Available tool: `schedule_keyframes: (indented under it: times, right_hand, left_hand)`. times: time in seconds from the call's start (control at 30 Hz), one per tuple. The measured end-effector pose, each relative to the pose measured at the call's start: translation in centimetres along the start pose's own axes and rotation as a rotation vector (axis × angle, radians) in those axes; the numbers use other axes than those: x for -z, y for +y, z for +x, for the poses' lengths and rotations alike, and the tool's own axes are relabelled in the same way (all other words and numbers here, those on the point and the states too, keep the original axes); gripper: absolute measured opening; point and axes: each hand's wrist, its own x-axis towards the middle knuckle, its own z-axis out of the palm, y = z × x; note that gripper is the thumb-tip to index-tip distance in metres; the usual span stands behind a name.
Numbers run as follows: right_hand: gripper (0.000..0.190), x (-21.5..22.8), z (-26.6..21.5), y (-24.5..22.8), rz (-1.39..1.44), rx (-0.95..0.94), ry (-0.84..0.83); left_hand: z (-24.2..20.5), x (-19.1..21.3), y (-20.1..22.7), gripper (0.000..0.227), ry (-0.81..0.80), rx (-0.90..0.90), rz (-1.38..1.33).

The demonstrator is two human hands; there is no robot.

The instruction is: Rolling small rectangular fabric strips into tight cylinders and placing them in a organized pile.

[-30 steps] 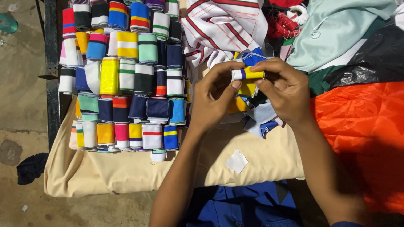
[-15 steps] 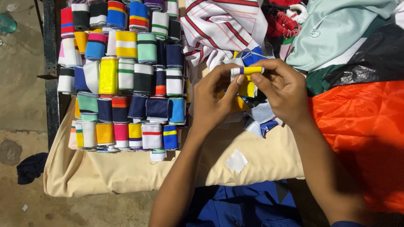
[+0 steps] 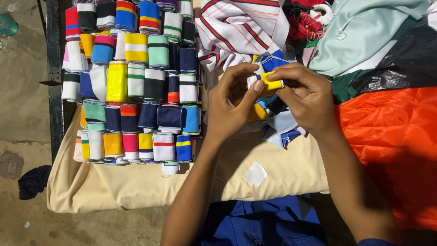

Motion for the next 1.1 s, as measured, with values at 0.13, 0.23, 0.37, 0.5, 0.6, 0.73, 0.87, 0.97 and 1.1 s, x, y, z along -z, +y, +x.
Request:
schedule_keyframes:
  times: [0.13, 0.23, 0.37, 0.5, 0.6, 0.73, 0.87, 0.97, 1.1]
  right_hand:
    - [0.018, 0.2, 0.0, -0.5, 0.023, -0.005, -0.036]
    - [0.025, 0.0, -0.2, 0.1, 0.054, -0.032, -0.024]
    - [0.029, -0.3, -0.2, 0.1, 0.071, -0.108, 0.025]
    - [0.025, -0.3, -0.1, 0.2, 0.064, -0.084, 0.027]
    - [0.03, -0.6, -0.2, -0.2, 0.058, -0.073, 0.039]
    - [0.03, -0.6, -0.3, -0.2, 0.046, -0.052, 0.069]
    - [0.028, -1.7, -0.8, -2.2, -0.023, -0.04, 0.108]
    - [0.026, -3.6, -1.3, -4.1, -0.047, -0.036, 0.094]
    - [0.029, -7.3, -1.8, -7.1, 0.021, -0.074, 0.0]
  left_hand:
    - [0.2, -0.2, 0.3, 0.027, 0.017, -0.01, 0.009]
    - [0.1, -0.3, 0.4, 0.028, 0.022, -0.022, 0.038]
    - [0.1, -0.4, 0.9, 0.03, 0.005, -0.02, 0.058]
    - [0.2, -0.3, 0.5, 0.025, -0.006, -0.04, 0.072]
    - [0.2, -0.2, 0.5, 0.025, 0.005, -0.062, 0.055]
    - [0.1, -0.3, 0.9, 0.025, 0.013, -0.091, 0.056]
    - [-1.0, 0.4, 3.2, 0.023, 0.022, -0.166, 0.223]
    - [-2.8, 1.8, 6.0, 0.02, 0.059, -0.232, 0.35]
    - [-6.2, 4.3, 8.0, 0.018, 0.226, -0.269, 0.503]
